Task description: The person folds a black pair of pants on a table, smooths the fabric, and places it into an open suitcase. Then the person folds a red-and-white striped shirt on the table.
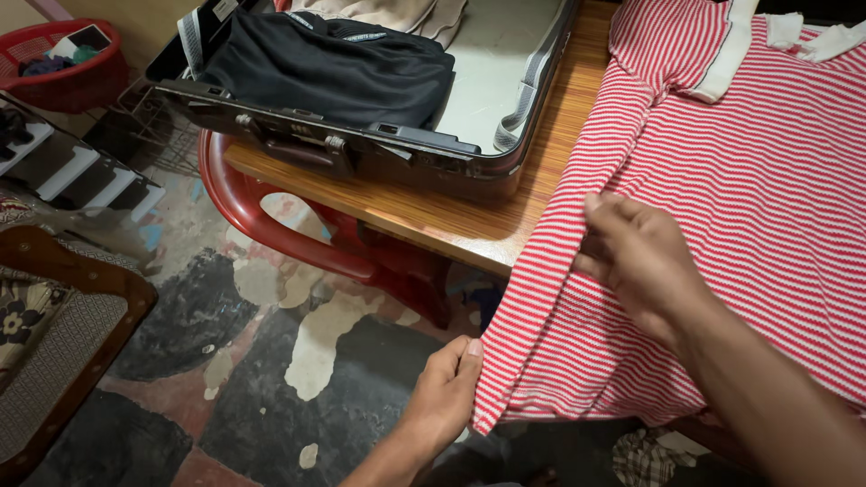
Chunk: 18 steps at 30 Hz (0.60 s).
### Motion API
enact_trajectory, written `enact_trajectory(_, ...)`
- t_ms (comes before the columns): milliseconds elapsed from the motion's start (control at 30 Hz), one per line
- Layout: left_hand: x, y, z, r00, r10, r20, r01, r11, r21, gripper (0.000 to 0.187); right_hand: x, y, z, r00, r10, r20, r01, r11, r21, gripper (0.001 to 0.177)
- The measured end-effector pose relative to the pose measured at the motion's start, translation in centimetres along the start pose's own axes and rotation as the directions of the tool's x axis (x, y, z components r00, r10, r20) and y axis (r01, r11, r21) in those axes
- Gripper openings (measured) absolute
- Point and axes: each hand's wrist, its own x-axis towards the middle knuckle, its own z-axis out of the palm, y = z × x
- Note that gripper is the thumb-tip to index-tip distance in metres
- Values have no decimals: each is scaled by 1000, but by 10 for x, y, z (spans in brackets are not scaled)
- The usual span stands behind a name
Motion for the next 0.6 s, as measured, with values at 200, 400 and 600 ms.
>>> enact_trajectory(200,-11,16,5,995,-95,4,95,991,-90,42,-26,11,9,996,60,61,-55,995,-80,11)
enact_trajectory(400,-12,19,12,996,-84,4,84,988,-134,33,-50,31,20,997,79,23,-80,997,15,23)
enact_trajectory(600,-10,15,12,999,-1,40,10,975,-223,28,-44,65,14,1000,27,12,-30,951,306,27)
